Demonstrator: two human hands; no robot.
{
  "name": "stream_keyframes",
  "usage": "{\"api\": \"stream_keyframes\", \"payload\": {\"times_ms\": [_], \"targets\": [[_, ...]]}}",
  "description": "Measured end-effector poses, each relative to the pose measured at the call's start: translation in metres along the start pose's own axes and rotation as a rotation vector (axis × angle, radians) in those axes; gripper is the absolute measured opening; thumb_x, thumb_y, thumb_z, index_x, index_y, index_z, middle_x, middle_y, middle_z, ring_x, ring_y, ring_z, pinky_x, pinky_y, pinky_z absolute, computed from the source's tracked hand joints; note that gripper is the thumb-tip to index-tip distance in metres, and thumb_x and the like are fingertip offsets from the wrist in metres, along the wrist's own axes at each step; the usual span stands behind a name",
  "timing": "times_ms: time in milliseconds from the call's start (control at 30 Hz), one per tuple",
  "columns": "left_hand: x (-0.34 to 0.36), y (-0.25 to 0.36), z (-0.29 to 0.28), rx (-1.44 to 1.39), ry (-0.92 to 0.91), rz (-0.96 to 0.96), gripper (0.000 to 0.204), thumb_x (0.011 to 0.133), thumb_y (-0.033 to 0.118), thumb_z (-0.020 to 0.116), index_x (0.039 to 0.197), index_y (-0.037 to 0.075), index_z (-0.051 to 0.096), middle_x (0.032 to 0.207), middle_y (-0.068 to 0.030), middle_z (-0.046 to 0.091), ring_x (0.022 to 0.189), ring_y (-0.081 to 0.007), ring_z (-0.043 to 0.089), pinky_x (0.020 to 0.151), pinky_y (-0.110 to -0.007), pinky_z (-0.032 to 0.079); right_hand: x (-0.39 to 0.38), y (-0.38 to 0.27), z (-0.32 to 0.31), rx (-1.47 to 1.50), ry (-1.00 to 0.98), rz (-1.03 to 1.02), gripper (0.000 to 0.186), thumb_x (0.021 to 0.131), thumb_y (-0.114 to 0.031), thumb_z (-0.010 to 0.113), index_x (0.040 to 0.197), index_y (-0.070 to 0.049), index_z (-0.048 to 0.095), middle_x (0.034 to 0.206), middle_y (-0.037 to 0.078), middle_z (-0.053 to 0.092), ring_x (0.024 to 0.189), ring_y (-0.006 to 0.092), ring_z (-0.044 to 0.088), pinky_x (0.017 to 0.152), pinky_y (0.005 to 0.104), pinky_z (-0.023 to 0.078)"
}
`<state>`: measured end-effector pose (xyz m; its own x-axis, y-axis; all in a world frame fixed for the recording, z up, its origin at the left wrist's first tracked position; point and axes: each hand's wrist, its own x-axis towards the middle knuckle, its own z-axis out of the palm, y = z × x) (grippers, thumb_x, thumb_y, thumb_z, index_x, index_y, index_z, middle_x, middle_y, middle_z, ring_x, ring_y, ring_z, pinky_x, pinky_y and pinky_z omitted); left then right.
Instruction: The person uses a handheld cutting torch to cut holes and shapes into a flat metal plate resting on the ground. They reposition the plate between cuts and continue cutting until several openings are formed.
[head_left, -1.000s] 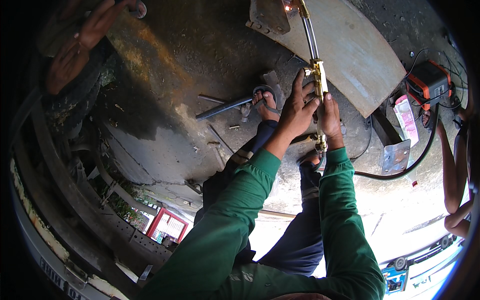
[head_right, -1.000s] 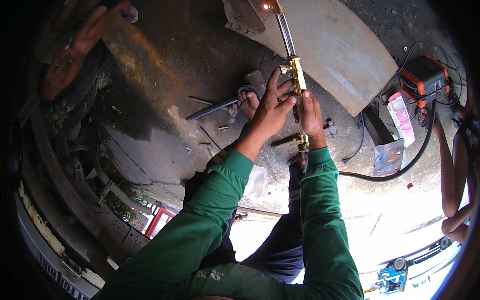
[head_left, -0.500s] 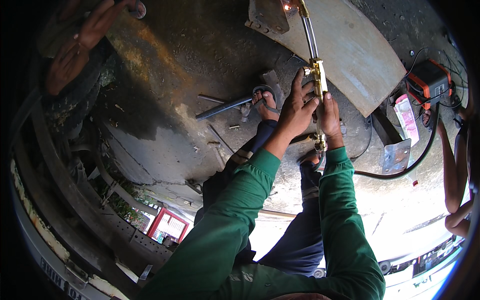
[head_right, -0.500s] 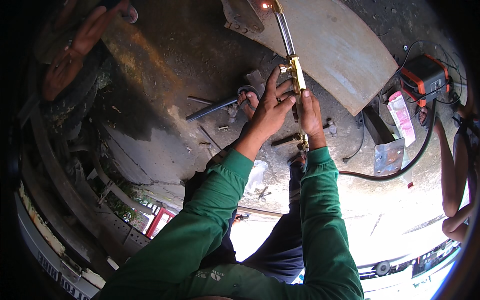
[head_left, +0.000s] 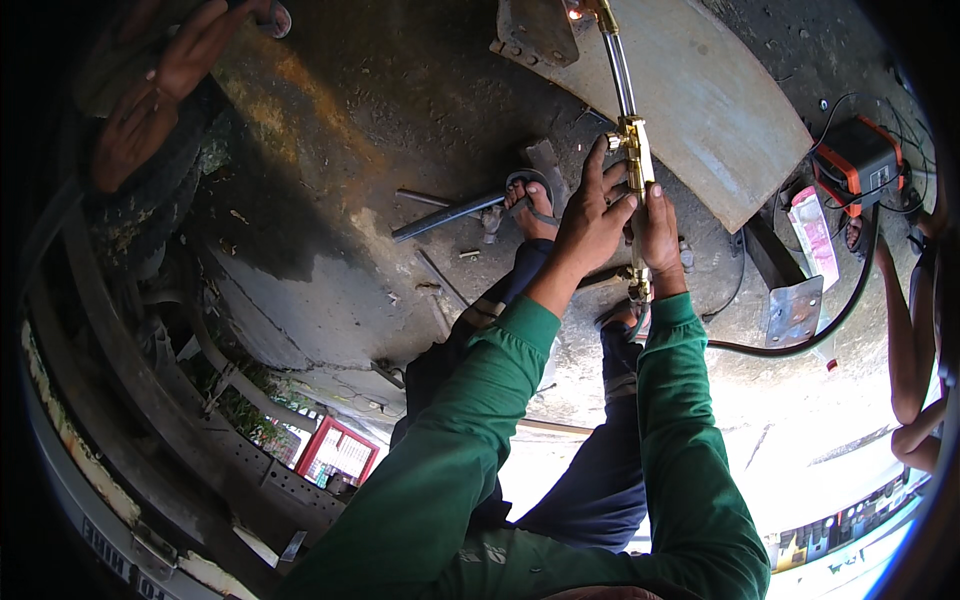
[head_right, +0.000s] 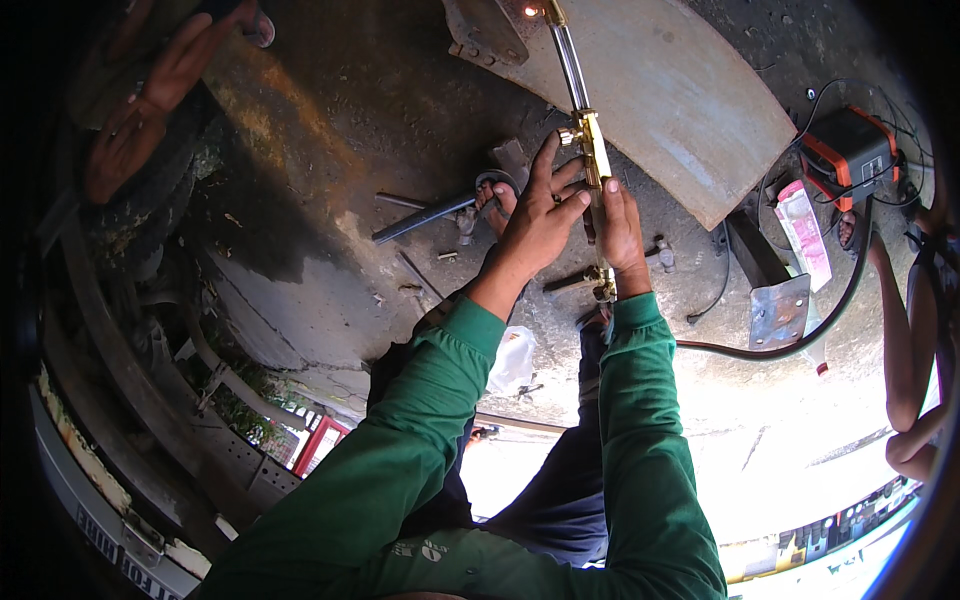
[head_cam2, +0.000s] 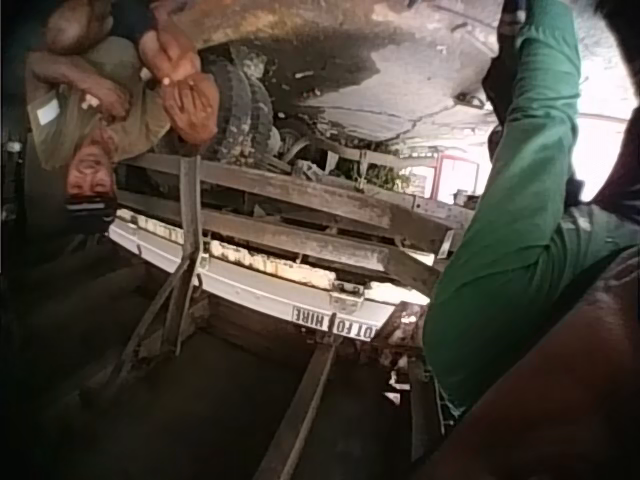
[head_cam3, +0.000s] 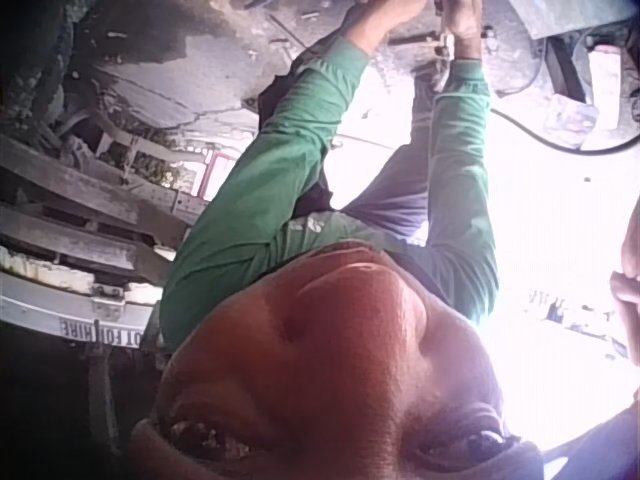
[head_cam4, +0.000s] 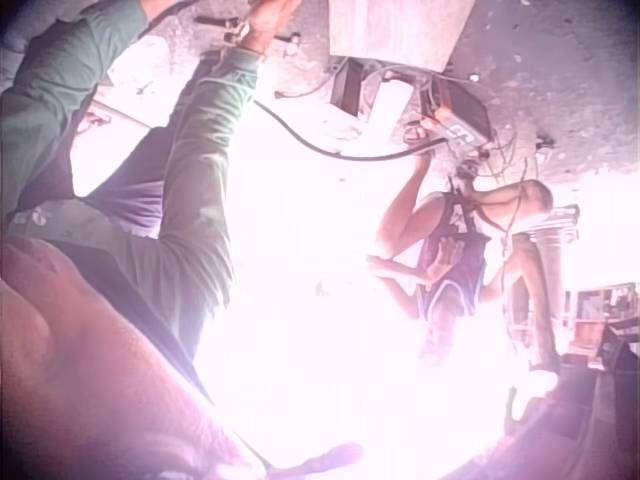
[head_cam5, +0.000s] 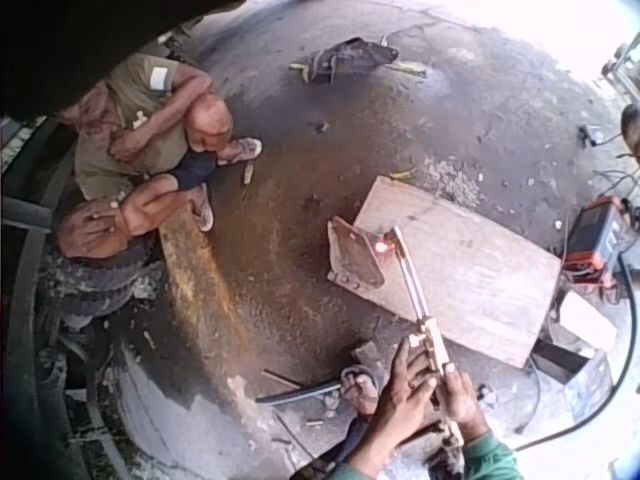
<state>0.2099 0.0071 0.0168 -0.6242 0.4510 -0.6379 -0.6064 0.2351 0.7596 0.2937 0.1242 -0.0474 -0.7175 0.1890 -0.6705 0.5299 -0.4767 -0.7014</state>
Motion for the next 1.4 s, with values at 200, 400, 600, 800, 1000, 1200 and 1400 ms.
{"api": "stream_keyframes", "payload": {"times_ms": [200, 400, 600, 800, 1000, 1200, 1400], "targets": [[-0.001, 0.004, 0.0, 0.025, 0.007, -0.008, 0.083, 0.1, -0.001, 0.054, 0.164, 0.019, 0.004, 0.155, -0.0227, 0.044, 0.132, -0.0295, 0.055, 0.107, -0.038, 0.047, 0.001, 0.003, 0.0, 0.013, 0.015, -0.002, 0.058, 0.107, -0.055, 0.037, 0.105, -0.001, 0.061, 0.065, 0.003, 0.054, 0.051, 0.0114, 0.049, 0.045, 0.0275, 0.038], [-0.001, 0.002, 0.0, 0.004, 0.021, 0.009, 0.084, 0.099, 0.0, 0.056, 0.164, 0.016, 0.005, 0.152, -0.0225, 0.048, 0.129, -0.0307, 0.057, 0.104, -0.038, 0.048, -0.001, -0.001, 0.001, -0.006, 0.014, 0.004, 0.057, 0.107, -0.054, 0.038, 0.107, -0.002, 0.06, 0.065, 0.002, 0.053, 0.051, 0.011, 0.048, 0.045, 0.0277, 0.038], [0.0, -0.003, 0.002, 0.022, 0.055, 0.051, 0.087, 0.095, 0.0, 0.06, 0.163, 0.012, 0.008, 0.146, -0.0219, 0.055, 0.121, -0.0319, 0.063, 0.099, -0.039, 0.051, -0.003, -0.004, -0.001, -0.048, 0.012, 0.011, 0.056, 0.107, -0.053, 0.039, 0.107, -0.001, 0.061, 0.065, 0.002, 0.053, 0.051, 0.0102, 0.047, 0.045, 0.0275, 0.036], [-0.002, 0.003, 0.002, -0.024, 0.006, -0.012, 0.08, 0.1, -0.001, 0.053, 0.163, 0.019, 0.007, 0.154, -0.0204, 0.047, 0.129, -0.0276, 0.056, 0.105, -0.036, 0.047, -0.004, -0.006, -0.002, -0.058, 0.017, 0.017, 0.058, 0.106, -0.055, 0.04, 0.103, -0.002, 0.06, 0.064, 0.002, 0.053, 0.05, 0.0099, 0.047, 0.044, 0.0271, 0.036], [-0.003, 0.001, 0.001, -0.025, -0.002, 0.016, 0.081, 0.1, -0.001, 0.054, 0.164, 0.019, 0.007, 0.154, -0.0217, 0.045, 0.13, -0.0287, 0.056, 0.106, -0.037, 0.047, -0.003, -0.004, -0.003, -0.002, -0.004, 0.017, 0.061, 0.106, -0.059, 0.037, 0.097, -0.003, 0.059, 0.064, 0.002, 0.053, 0.049, 0.0104, 0.047, 0.043, 0.0265, 0.037], [-0.002, -0.001, 0.001, -0.038, -0.004, 0.023, 0.082, 0.1, -0.003, 0.053, 0.164, 0.02, 0.006, 0.155, -0.0233, 0.043, 0.131, -0.0298, 0.055, 0.106, -0.038, 0.047, -0.002, -0.002, 0.0, -0.003, 0.013, 0.023, 0.062, 0.106, -0.06, 0.036, 0.096, -0.003, 0.059, 0.064, 0.004, 0.054, 0.049, 0.0113, 0.048, 0.044, 0.0268, 0.038], [-0.002, 0.0, 0.0, -0.003, 0.005, 0.023, 0.085, 0.098, -0.004, 0.056, 0.164, 0.019, 0.007, 0.152, -0.0233, 0.048, 0.129, -0.0303, 0.057, 0.103, -0.038, 0.049, -0.002, -0.001, -0.002, 0.004, -0.008, 0.033, 0.063, 0.105, -0.061, 0.035, 0.096, -0.003, 0.059, 0.064, 0.005, 0.054, 0.049, 0.0118, 0.049, 0.044, 0.0269, 0.039]]}}
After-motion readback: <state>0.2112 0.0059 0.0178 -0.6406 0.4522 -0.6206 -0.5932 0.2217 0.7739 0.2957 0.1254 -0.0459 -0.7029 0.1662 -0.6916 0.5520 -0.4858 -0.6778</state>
